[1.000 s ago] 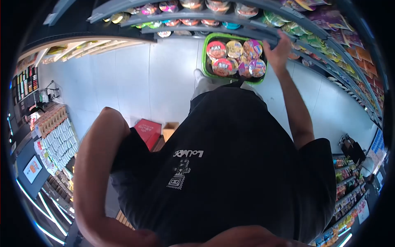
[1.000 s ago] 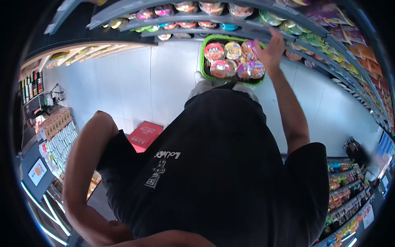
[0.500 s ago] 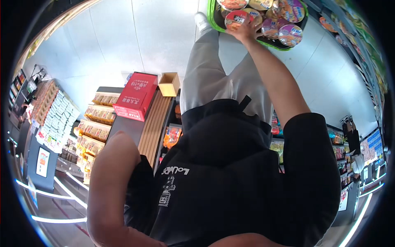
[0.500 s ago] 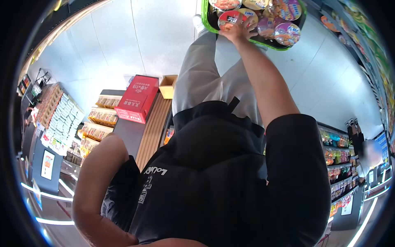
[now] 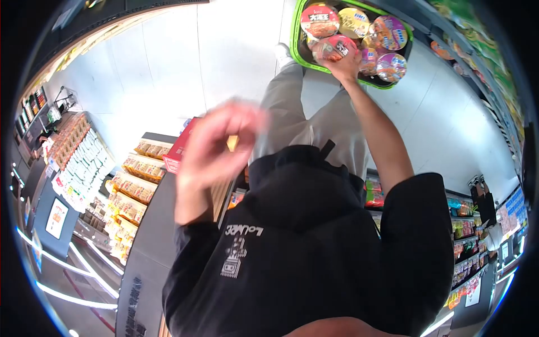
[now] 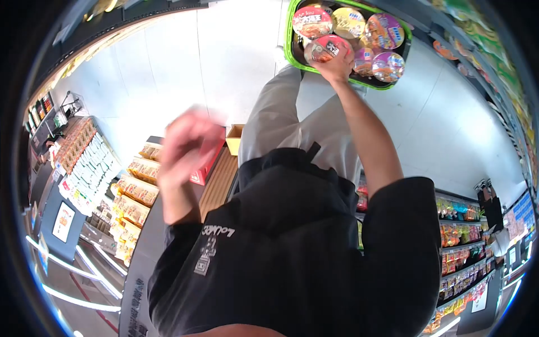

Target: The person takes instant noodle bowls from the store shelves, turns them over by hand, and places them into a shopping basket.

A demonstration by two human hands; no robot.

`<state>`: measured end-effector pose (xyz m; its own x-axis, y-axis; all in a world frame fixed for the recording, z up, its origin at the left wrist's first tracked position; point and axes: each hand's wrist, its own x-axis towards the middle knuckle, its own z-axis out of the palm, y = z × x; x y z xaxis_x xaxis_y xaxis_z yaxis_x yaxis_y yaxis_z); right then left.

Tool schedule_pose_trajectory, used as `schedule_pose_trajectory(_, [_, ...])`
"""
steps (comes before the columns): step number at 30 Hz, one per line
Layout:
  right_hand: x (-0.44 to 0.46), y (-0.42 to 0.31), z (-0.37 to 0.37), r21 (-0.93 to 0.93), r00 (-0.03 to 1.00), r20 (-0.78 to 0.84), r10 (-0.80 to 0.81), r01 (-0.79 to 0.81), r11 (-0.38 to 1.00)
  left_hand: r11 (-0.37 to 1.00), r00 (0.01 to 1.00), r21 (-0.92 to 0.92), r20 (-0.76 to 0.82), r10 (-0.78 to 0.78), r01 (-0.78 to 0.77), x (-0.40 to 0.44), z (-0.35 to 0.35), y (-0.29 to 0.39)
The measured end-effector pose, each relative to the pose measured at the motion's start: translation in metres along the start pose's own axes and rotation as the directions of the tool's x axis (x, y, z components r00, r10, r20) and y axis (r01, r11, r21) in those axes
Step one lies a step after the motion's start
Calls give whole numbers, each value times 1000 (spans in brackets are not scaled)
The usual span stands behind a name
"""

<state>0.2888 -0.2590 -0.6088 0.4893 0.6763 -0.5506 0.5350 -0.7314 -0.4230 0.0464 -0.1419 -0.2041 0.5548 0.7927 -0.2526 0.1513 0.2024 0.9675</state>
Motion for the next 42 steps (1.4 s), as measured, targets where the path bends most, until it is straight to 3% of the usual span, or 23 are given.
schedule_pose_trajectory(1, [5,6,-16,246,989,-26,-144,146,958,914,914,142,93,-395,381,9,-4,-20])
schedule_pose_trajectory(2, [0,-5,-52,238,984,-57,-168,177,955,895,945,312,-36,-326,320,13,14,-42])
schedule_pose_trajectory(3, [-27,-24,-105,567,985,87,-150,75,820,880,988,451,-34,-152,151,19,25,-60])
schedule_pose_trajectory(4, [-57,-40,-156,804,954,236,-187,-84,588,815,1000,580,-12,19,-9,23,37,-66])
schedule_pose_trajectory(6, [-95,-47,-240,914,875,281,-394,-118,389,821,991,561,-7,134,-107,33,65,-53])
schedule_pose_trajectory(7, [-113,-58,-275,918,876,250,-412,-79,389,822,977,541,0,211,-178,38,77,-41])
schedule_pose_trajectory(8, [-133,-67,-307,963,860,266,-436,-255,83,848,977,487,78,198,-211,43,87,-18])
schedule_pose_trajectory(9, [-149,-75,-335,882,839,274,-470,-414,-226,831,942,446,120,314,-334,46,96,1])
schedule_pose_trajectory(11, [-165,-76,-371,909,756,239,-609,-394,-132,735,810,343,209,548,-585,54,114,28])
schedule_pose_trajectory(12, [-167,-71,-381,924,739,252,-625,-375,-72,717,793,342,214,570,-608,55,125,40])
schedule_pose_trajectory(13, [-188,-94,-396,979,793,98,-601,-186,-86,661,734,329,210,645,-675,56,136,54])
schedule_pose_trajectory(14, [-194,-97,-401,983,788,69,-611,-159,-93,598,669,317,209,713,-737,57,145,67])
schedule_pose_trajectory(16, [-204,-97,-407,875,793,52,-607,-329,-355,547,621,325,195,759,-771,55,157,91])
schedule_pose_trajectory(18, [-226,-113,-423,852,766,-17,-643,-325,-410,569,634,298,208,744,-766,55,162,111])
schedule_pose_trajectory(20, [-237,-123,-432,951,882,-116,-456,-33,-306,547,617,306,215,758,-779,56,165,118])
schedule_pose_trajectory(21, [-242,-125,-434,960,917,-102,-385,-10,-279,543,609,292,228,760,-787,57,165,120])
schedule_pose_trajectory(24, [-234,-110,-425,911,858,-96,-504,-129,-393,518,584,289,238,776,-805,59,165,127])
schedule_pose_trajectory(27, [-235,-113,-422,893,887,-27,-461,-186,-410,512,567,250,268,779,-822,57,165,134])
schedule_pose_trajectory(33, [-240,-125,-422,875,769,-134,-625,-205,-439,541,579,206,299,758,-815,55,162,154])
schedule_pose_trajectory(39, [-235,-133,-421,847,789,-160,-593,-199,-492,537,598,266,309,739,-801,56,153,159])
schedule_pose_trajectory(40, [-233,-137,-428,856,776,-182,-604,-177,-485,497,583,315,319,747,-809,57,150,161])
schedule_pose_trajectory(41, [-237,-140,-434,887,782,-248,-572,-55,-459,570,639,292,290,713,-768,53,150,161])
schedule_pose_trajectory(42, [-239,-141,-440,901,779,-316,-542,69,-428,545,643,350,302,704,-761,50,147,165])
